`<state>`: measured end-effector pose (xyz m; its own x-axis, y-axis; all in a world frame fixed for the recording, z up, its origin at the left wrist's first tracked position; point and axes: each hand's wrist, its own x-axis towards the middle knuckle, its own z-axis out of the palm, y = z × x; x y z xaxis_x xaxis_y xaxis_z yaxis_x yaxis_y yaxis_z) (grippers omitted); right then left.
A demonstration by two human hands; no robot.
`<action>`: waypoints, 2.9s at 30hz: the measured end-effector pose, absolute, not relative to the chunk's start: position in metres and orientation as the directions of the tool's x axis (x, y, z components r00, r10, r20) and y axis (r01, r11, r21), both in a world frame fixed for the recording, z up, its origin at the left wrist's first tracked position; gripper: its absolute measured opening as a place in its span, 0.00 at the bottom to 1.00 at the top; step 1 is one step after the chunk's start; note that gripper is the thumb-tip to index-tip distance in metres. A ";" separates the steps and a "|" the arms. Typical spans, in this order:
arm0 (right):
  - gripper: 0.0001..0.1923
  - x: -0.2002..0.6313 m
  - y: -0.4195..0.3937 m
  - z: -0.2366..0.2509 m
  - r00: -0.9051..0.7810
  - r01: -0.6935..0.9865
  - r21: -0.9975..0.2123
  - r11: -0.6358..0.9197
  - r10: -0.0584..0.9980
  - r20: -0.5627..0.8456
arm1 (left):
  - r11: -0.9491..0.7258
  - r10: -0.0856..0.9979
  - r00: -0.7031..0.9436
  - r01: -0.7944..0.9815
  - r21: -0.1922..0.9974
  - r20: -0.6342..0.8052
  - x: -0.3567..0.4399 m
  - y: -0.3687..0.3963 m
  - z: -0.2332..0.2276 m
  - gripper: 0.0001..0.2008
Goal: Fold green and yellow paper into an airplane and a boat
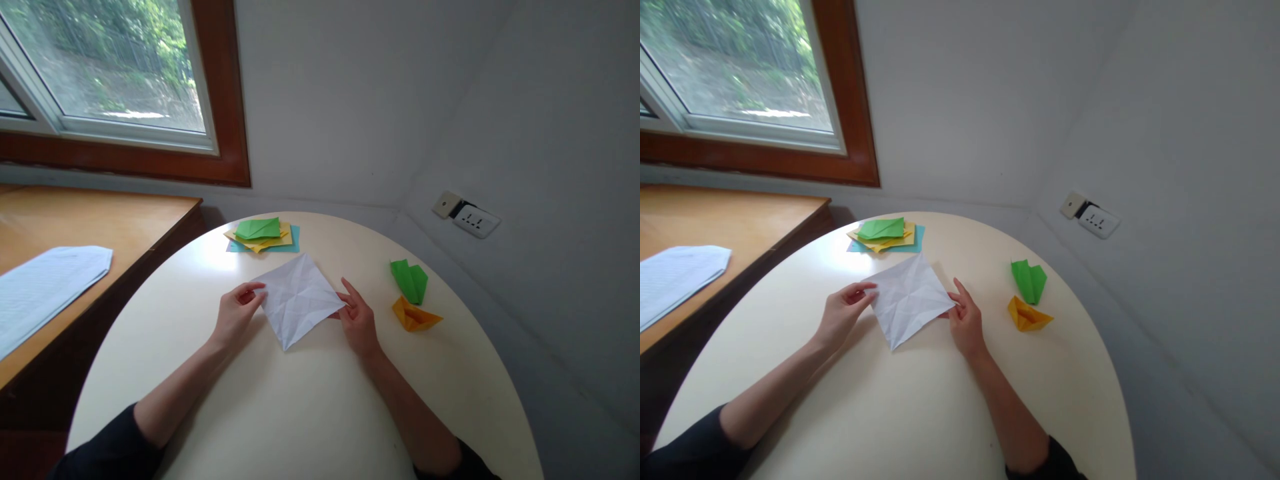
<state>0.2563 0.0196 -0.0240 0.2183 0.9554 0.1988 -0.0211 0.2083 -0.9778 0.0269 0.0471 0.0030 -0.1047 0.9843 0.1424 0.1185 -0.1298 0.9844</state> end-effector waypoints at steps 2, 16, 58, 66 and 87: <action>0.36 0.255 0.020 -0.024 0.189 -0.156 -0.980 0.121 0.978 0.090 | -0.113 0.982 -0.139 0.123 0.986 0.130 0.027 0.048 0.000 0.17; 0.57 0.244 0.015 -0.019 0.158 -0.099 -0.987 0.128 0.981 0.111 | -0.138 0.986 0.085 -0.060 0.989 0.143 0.043 0.037 -0.003 0.28; 0.43 0.244 0.012 -0.023 -0.396 0.776 -0.121 0.619 0.626 0.672 | -0.619 0.783 0.500 0.559 0.552 0.371 0.041 0.032 -0.019 0.19; 0.42 0.243 0.010 -0.024 -0.443 0.758 -0.084 0.647 0.604 0.663 | -0.697 0.714 0.620 0.585 0.415 0.326 0.043 0.029 -0.018 0.22; 0.39 0.234 0.004 -0.015 -0.541 0.708 0.020 0.706 0.524 0.657 | -0.710 0.700 0.693 0.649 0.275 0.171 0.054 0.008 -0.001 0.26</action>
